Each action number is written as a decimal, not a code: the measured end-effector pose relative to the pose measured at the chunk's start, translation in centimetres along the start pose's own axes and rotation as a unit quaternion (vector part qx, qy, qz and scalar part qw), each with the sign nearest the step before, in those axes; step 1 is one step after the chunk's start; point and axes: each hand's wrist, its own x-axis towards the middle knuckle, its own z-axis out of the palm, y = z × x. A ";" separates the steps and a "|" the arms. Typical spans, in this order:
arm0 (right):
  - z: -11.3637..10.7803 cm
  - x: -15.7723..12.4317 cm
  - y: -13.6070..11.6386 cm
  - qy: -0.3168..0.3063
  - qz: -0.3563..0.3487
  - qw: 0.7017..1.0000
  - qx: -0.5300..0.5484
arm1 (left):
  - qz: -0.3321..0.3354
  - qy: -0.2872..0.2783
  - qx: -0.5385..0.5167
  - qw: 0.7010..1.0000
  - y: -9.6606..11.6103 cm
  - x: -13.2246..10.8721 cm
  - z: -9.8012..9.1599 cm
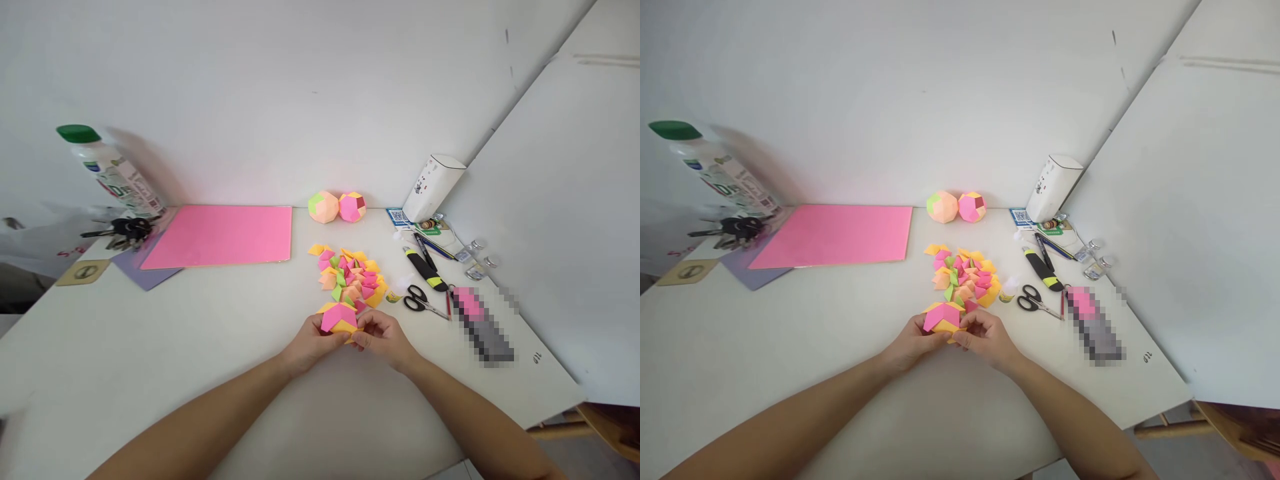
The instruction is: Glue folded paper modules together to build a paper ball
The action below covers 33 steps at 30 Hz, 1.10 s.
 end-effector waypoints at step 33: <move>0.1 -0.5 -0.6 -0.004 -0.076 0.992 -0.098 | -0.035 0.009 -0.034 0.999 -0.5 -0.1 -0.4</move>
